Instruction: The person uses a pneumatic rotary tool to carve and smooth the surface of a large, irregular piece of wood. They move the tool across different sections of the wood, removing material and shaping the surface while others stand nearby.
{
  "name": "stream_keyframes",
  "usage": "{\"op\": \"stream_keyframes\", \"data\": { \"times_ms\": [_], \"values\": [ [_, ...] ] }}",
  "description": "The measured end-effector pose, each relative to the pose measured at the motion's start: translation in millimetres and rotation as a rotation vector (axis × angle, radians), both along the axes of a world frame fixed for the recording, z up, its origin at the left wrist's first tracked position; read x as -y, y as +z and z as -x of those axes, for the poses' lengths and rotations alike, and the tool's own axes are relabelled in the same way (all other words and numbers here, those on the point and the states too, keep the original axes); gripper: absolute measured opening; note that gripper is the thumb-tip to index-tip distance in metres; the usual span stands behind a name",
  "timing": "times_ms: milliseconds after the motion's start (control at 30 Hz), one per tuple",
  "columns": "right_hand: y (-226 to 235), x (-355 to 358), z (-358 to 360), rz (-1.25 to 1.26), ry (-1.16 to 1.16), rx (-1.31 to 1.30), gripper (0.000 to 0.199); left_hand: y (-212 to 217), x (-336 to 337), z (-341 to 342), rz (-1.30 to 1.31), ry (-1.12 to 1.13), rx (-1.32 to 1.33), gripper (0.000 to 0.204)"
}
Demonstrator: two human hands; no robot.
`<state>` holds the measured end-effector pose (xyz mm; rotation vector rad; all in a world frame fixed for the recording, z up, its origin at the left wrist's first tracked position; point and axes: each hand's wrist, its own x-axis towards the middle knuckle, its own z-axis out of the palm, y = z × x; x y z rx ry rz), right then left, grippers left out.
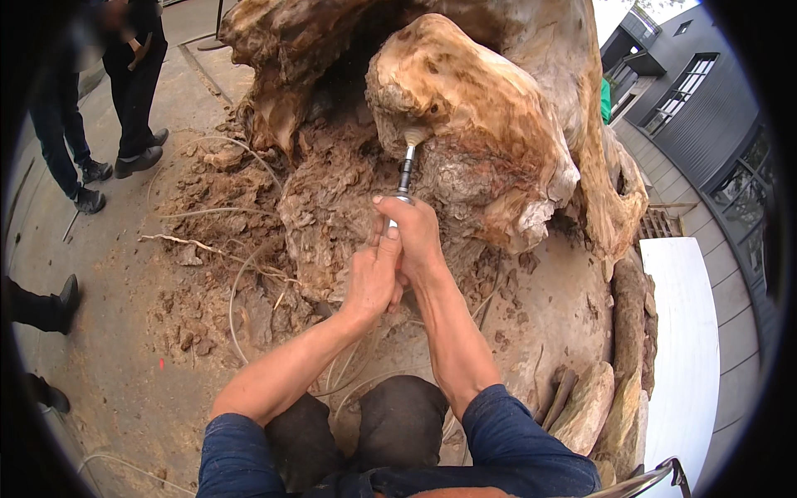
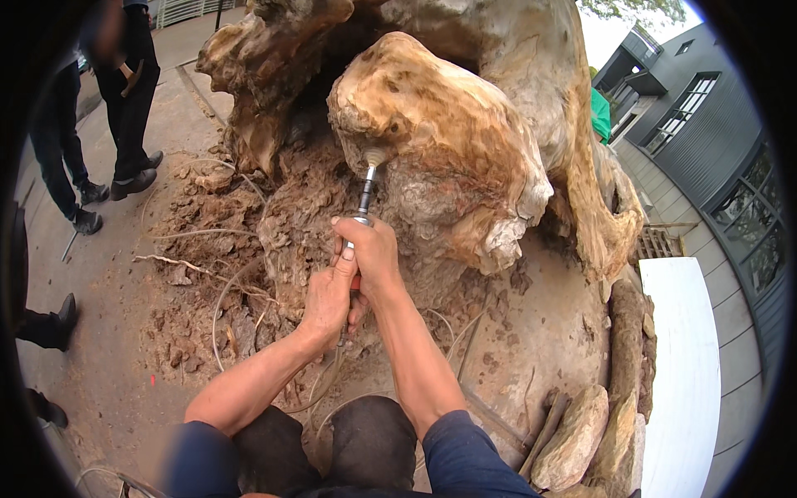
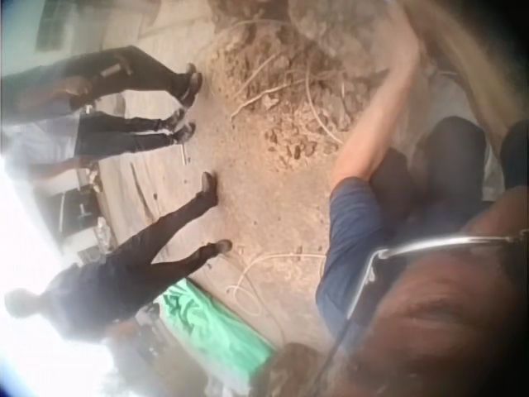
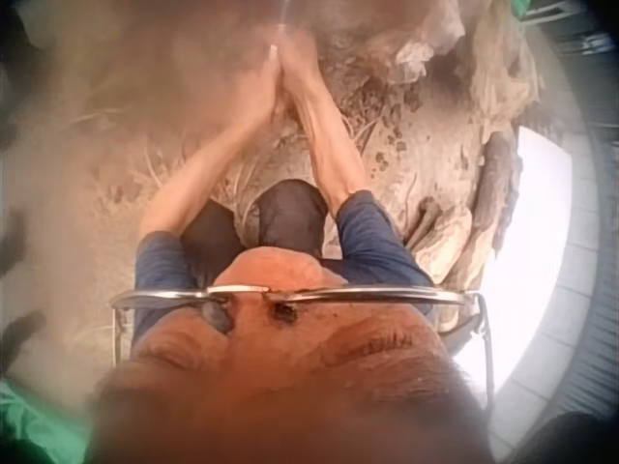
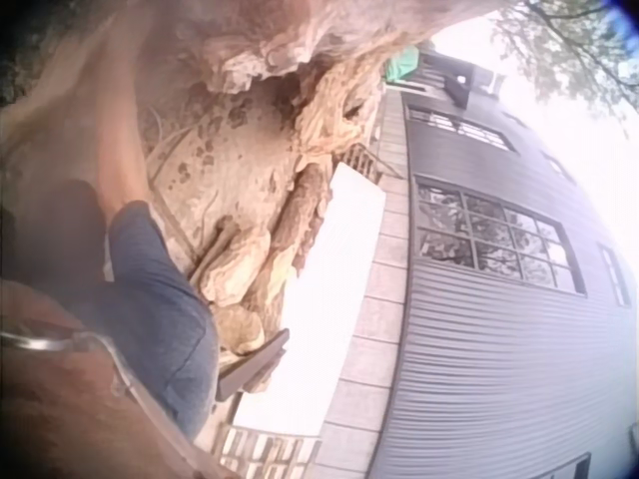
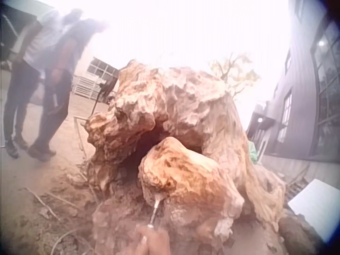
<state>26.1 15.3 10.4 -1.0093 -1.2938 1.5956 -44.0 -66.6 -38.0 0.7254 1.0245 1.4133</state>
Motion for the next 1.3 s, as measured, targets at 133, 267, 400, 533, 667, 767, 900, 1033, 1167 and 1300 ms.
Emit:
{"op": "stream_keyframes", "data": {
  "times_ms": [133, 267, 400, 533, 667, 767, 900, 1033, 1167, 1300],
  "values": [
    [0.9, -15.7, 1.8, 0.036, -0.069, -0.047, 0.022, 4.2, -18.7, 3.9, 0.014, -0.014, -0.011, 0.070],
    [0.1, -13.7, 1.1, 0.024, -0.087, -0.018, 0.021, 3.6, -20.1, 6.5, 0.029, -0.018, -0.050, 0.071],
    [4.2, -17.6, 0.9, 0.033, -0.049, -0.040, 0.021, 2.4, -19.9, 3.0, 0.002, 0.005, -0.045, 0.072],
    [2.5, -20.3, -0.1, 0.044, -0.059, -0.056, 0.019, 7.1, -21.3, 2.1, 0.008, -0.008, -0.011, 0.073],
    [2.6, -17.8, 0.2, 0.044, -0.025, -0.058, 0.019, 2.2, -23.1, 3.0, 0.040, 0.004, -0.014, 0.073],
    [-4.1, -8.7, -2.5, 0.047, -0.085, -0.031, 0.022, -2.1, -11.9, -1.9, 0.044, -0.005, -0.057, 0.072],
    [-0.1, -5.6, -0.8, 0.005, -0.045, -0.043, 0.021, -5.7, -9.8, -0.2, 0.009, -0.007, -0.025, 0.071],
    [7.1, -13.9, -0.7, 0.066, -0.032, -0.077, 0.019, 5.2, -19.1, 3.4, 0.039, -0.013, -0.002, 0.073],
    [-0.7, -13.8, -2.8, 0.051, -0.047, -0.062, 0.018, -0.2, -16.6, 2.2, 0.051, -0.002, -0.079, 0.075],
    [2.4, -14.4, -3.0, 0.051, -0.037, -0.068, 0.018, 2.9, -19.8, 1.5, 0.016, 0.007, -0.052, 0.075]
  ]
}}
